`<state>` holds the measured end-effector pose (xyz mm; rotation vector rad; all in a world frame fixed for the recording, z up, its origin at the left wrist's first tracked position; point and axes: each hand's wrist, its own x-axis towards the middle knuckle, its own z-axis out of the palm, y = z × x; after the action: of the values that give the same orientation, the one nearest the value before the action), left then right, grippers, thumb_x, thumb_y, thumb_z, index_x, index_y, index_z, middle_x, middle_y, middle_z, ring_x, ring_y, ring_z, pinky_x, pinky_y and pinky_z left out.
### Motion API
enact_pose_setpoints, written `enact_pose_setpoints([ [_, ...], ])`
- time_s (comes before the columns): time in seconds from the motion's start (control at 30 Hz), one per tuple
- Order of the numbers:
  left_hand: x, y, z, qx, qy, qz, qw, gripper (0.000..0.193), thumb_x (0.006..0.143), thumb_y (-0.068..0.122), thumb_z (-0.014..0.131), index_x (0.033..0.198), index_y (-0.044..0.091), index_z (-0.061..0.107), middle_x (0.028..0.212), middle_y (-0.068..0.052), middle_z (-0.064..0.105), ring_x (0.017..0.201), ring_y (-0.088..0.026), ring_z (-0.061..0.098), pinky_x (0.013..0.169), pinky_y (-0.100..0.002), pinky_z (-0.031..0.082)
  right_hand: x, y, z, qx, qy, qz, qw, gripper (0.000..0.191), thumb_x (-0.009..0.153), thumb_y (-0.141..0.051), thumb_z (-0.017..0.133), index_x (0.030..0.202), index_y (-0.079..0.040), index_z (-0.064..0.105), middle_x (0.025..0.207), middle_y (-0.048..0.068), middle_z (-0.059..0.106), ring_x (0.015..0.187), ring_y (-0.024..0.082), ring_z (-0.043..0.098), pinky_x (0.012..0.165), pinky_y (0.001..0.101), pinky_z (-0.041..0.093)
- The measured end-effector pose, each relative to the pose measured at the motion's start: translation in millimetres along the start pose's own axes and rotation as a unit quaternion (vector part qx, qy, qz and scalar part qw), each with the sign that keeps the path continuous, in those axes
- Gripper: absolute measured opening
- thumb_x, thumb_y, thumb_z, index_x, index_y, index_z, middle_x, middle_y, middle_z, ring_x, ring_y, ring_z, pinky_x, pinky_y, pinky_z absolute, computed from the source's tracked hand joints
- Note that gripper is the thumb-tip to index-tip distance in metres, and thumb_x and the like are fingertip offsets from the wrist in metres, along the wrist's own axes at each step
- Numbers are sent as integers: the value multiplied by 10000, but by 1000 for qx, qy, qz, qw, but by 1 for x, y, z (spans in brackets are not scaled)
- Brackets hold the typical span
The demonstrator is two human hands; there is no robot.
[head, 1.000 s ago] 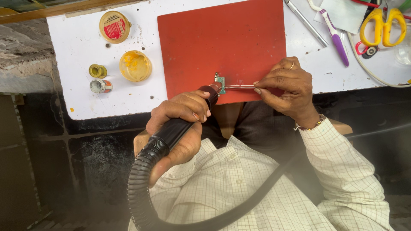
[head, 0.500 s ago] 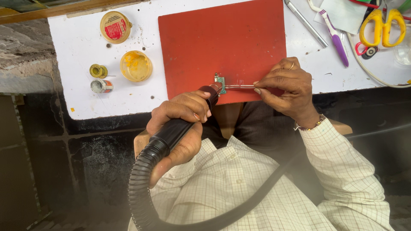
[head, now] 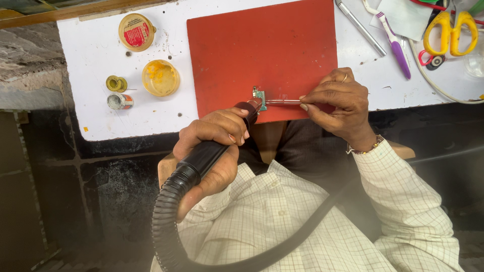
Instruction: The person holds a hot air gun in one hand and tweezers in the other, directing heated air at a small green circuit board on a red mat while manipulating components on the board with the tweezers. They reposition the board and tools repeatedly, then set the board down and handle it by hand at the end.
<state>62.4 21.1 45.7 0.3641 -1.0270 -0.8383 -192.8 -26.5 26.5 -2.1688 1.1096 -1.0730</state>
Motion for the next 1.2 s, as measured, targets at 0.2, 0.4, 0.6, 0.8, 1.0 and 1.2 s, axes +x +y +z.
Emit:
enact_pose_setpoints([
  [0.2,-2,5,3,-8,7,-10,1000,1093,585,1019,335,886,-11,541,695,-187,582,574,-300,612,796,-491,588,-2,-1,-3,14,7,6,1000,113,820,-45,836,896,-96,769,798,29,736,792,143,655,899,296,431],
  [0.4,-3,13,2,3,4,-25,1000,1080,592,1000,336,910,-11,544,714,-175,573,580,-295,610,803,-485,600,-5,-7,4,32,25,18,999,126,819,-27,836,909,-81,766,805,40,732,797,159,638,892,297,427],
  [0.6,-1,6,-5,1,10,-9,1000,1093,593,1008,320,900,-15,549,696,-177,572,558,-292,602,762,-474,598,-9,-6,4,36,27,22,999,120,826,-27,836,910,-75,765,804,39,728,803,156,643,889,297,424],
  [0.8,3,17,1,-6,6,-24,1000,1084,600,1003,354,936,-9,545,746,-177,592,603,-292,622,807,-479,591,-1,-14,2,27,13,13,999,120,811,-41,845,893,-86,769,801,37,735,790,152,637,877,297,434],
  [1.0,19,60,14,26,-9,-108,994,783,853,803,555,970,28,544,773,-143,598,651,-279,626,853,-465,565,4,-30,-9,31,17,14,999,131,798,-20,841,889,-83,771,787,35,732,775,154,639,862,295,418],
  [1.2,15,55,8,165,-93,-152,970,229,1102,98,680,981,69,488,799,-97,645,712,-205,687,929,-462,619,-10,-11,2,41,19,31,998,161,795,6,838,916,-65,759,808,56,719,748,157,639,877,304,430],
])
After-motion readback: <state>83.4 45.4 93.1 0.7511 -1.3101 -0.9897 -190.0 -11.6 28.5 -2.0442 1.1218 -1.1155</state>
